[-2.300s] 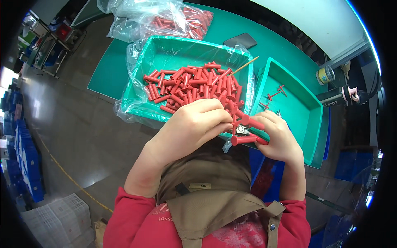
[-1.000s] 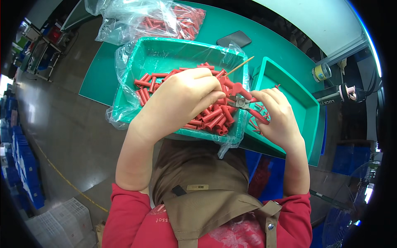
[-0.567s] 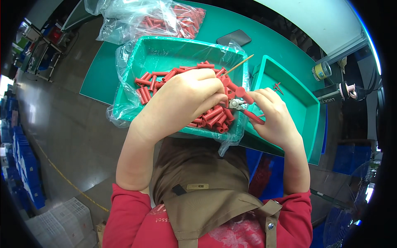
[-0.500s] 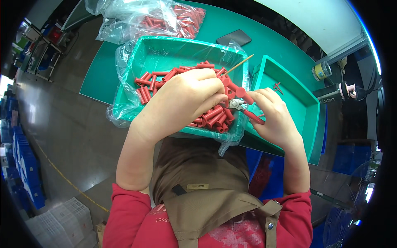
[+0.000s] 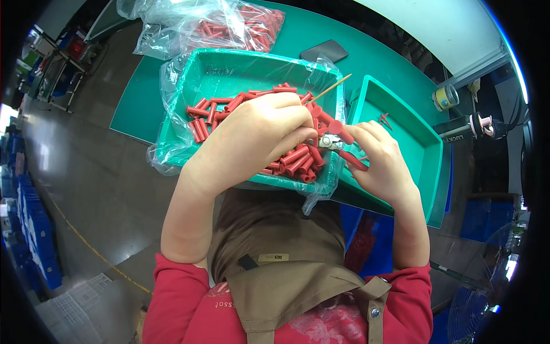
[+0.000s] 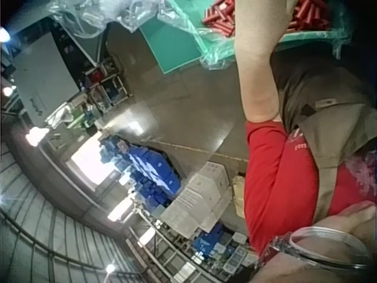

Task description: Use pliers to trim small red plastic or rubber components at a workbench.

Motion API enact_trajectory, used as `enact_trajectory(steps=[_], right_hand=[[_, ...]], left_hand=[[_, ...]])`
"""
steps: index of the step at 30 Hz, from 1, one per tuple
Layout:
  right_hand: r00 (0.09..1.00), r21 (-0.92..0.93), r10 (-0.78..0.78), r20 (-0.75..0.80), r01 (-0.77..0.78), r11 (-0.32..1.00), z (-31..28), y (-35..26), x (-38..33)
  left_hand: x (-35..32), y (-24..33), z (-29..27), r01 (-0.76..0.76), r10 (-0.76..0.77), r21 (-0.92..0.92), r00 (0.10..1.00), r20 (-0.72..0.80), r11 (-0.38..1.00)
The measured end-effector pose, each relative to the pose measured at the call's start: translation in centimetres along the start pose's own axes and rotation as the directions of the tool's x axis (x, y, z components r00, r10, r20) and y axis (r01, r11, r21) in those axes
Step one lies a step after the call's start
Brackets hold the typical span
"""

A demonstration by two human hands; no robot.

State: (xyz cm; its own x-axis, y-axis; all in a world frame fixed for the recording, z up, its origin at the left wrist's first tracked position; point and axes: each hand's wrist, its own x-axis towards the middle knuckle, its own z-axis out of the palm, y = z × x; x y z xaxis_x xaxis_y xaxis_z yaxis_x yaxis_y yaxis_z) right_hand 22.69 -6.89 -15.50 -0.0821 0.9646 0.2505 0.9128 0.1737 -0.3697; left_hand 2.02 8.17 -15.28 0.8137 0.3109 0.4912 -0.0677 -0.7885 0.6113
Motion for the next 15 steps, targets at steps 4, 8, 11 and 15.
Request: enact_trajectory(steps=[4, 8, 11, 15], right_hand=[[1.000, 0.013, -0.003, -0.011, 0.003, 1.000, -0.03, -0.01, -0.05], [1.000, -0.008, 0.003, -0.013, -0.003, 1.000, -0.07, -0.07, -0.10], [1.000, -0.029, 0.008, -0.007, -0.009, 1.000, -0.23, -0.27, 0.01], [1.000, -0.072, 0.021, 0.014, -0.020, 0.997, -0.46, -0.54, 0.16]], left_hand=[[0.14, 0.14, -0.08, -0.013, 0.013, -0.011, 1.000, 0.000, 1.000], [0.19, 0.08, -0.06, -0.040, 0.040, 0.000, 0.999, 0.002, 0.999], [0.26, 0.10, 0.09, -0.038, 0.038, 0.009, 0.999, -0.008, 0.999], [0.42, 0.02, 0.15, -0.048, 0.048, 0.037, 0.999, -0.005, 0.998]])
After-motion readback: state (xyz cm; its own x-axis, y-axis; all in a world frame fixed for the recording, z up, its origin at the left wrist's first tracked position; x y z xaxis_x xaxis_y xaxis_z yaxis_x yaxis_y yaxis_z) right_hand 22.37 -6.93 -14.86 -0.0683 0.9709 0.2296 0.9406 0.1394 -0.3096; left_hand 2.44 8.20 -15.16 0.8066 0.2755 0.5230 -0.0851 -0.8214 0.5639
